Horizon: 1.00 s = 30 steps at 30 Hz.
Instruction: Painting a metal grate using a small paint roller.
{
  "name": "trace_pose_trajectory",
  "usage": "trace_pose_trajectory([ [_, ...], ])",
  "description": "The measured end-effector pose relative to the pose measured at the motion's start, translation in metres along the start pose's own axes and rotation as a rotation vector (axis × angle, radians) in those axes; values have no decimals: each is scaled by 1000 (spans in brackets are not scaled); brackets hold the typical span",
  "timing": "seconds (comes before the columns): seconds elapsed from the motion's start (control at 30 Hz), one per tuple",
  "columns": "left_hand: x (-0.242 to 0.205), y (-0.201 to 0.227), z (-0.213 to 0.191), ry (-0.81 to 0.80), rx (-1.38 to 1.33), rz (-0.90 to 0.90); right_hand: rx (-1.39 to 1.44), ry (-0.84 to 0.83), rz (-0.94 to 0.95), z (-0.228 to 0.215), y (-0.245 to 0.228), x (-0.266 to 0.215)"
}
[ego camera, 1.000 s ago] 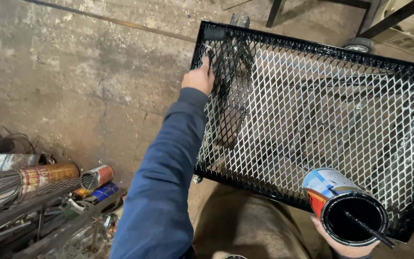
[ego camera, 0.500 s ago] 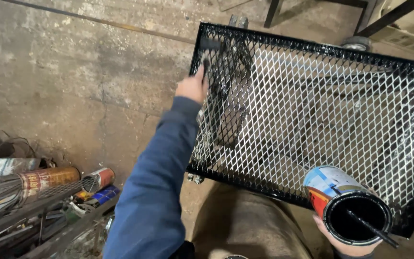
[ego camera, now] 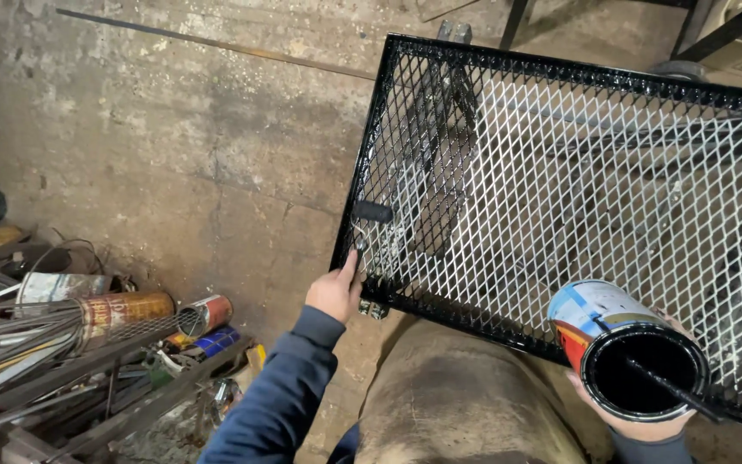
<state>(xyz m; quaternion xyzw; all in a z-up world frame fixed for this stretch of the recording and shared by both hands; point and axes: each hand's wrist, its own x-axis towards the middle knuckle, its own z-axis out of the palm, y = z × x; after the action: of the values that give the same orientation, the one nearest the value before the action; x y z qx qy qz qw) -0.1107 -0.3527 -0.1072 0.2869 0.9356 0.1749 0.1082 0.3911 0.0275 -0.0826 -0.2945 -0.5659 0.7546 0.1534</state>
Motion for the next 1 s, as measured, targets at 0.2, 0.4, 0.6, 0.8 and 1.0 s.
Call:
trace_pose_trajectory([
  [0.2, 71, -5, 23, 50, 27, 45, 80, 10, 19, 29, -28, 71],
  [0.4, 154, -7, 47, 126, 86, 57, 149, 11, 85, 59, -47, 100],
  [0.6, 21, -18, 18, 9, 55, 109, 276, -10, 131, 93, -57, 110],
  [0.8, -117, -17, -8, -89, -18, 14, 404, 64, 267, 124, -75, 117],
  [1.0, -51, -9, 11, -140, 96, -72, 301, -8, 188, 136, -83, 118],
])
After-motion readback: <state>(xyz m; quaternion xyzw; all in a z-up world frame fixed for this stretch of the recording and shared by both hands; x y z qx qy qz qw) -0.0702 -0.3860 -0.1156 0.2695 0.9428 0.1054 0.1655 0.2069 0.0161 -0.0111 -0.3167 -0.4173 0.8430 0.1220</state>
